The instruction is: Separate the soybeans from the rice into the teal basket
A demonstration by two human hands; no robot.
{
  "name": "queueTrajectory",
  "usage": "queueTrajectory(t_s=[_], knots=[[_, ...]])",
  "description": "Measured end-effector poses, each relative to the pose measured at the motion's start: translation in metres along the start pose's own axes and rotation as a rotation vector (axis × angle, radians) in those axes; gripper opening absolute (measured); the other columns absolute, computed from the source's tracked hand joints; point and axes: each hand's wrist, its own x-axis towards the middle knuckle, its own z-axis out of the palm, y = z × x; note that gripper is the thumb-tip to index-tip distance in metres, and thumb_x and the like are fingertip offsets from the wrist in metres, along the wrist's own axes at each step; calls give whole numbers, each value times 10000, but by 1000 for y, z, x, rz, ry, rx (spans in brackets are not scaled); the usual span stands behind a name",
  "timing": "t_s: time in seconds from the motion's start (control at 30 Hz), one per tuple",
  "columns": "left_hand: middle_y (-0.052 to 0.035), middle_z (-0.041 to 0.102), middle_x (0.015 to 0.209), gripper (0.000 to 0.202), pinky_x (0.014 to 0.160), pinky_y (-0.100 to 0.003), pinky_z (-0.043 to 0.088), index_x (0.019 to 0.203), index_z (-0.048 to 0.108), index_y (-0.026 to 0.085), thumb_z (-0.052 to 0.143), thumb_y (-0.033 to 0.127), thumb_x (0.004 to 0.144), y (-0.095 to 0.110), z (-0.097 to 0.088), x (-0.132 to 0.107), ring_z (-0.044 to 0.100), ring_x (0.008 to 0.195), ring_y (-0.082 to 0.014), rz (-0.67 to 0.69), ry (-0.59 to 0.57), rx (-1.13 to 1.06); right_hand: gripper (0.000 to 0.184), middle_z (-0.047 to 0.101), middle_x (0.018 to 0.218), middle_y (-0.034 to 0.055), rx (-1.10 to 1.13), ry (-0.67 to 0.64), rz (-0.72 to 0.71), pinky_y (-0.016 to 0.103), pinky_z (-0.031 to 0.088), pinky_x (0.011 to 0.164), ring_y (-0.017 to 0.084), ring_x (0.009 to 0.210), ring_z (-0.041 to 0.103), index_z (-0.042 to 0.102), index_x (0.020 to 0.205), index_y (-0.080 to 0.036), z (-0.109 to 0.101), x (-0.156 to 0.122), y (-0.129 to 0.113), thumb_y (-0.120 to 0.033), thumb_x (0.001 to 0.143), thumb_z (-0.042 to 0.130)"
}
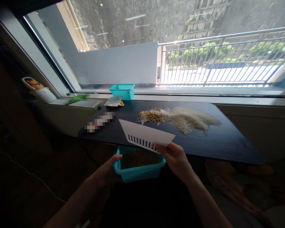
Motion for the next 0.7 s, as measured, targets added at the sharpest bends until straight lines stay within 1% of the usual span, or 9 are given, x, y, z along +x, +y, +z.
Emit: queueTrajectory(t_s=[0.07,0.1,0.17,0.2,0.23,0.3,0.4,0.47,0.7], knots=[[-146,681,1031,557,760,-443,533,1163,548,127,619,471,730,-5,-1,4,635,959,-310,11,25,19,290,732,883,59,-49,112,-70,352,541,745,221,811,669,716,945,-179,16,0,-1,-390,772,618],[-143,676,1052,554,764,-434,533,1162,552,132,629,463,725,-9,-1,6,630,976,-310,22,38,30,257,722,892,60,-98,138,-135,323,534,730,210,821,662,711,936,-180,27,0,-1,-358,797,588],[-133,664,1096,572,770,-418,534,1182,548,148,663,439,703,-14,-2,10,624,997,-309,34,68,45,211,697,907,66,-259,73,-233,266,510,686,186,815,649,706,885,-181,49,2,-3,-281,830,529],[-131,655,1120,596,776,-415,532,1207,535,155,674,429,696,-17,-2,12,620,1007,-309,24,65,38,203,688,879,62,-339,68,-257,245,497,652,163,742,644,702,825,-182,59,3,-3,-254,829,512],[-130,649,1136,617,779,-413,531,1227,523,160,679,427,692,-18,-3,13,619,1012,-309,13,67,25,205,684,867,56,-403,70,-257,231,484,630,147,696,637,696,807,-186,67,5,-4,-234,828,498],[-128,638,1159,643,786,-407,530,1259,499,168,675,427,698,-20,-4,13,618,1016,-305,-3,67,7,201,686,874,53,-497,99,-238,218,467,613,144,683,637,692,813,-192,75,8,-5,-214,814,492],[-127,629,1177,646,796,-396,528,1281,480,175,668,418,712,-20,-3,10,622,1012,-296,20,77,15,214,695,917,62,-592,162,-204,229,458,643,173,747,652,693,861,-196,69,11,-5,-213,804,487],[-132,624,1183,641,800,-396,527,1279,481,170,666,418,717,-21,-1,8,622,1013,-295,37,82,29,225,700,905,68,-651,211,-183,238,451,650,184,749,653,693,858,-196,57,12,-4,-225,807,476],[-147,622,1172,642,809,-405,525,1262,487,137,634,472,735,-26,-1,9,605,1039,-301,75,46,69,256,701,816,82,-801,347,-99,254,413,580,187,658,636,685,778,-195,13,4,2,-297,813,453]])
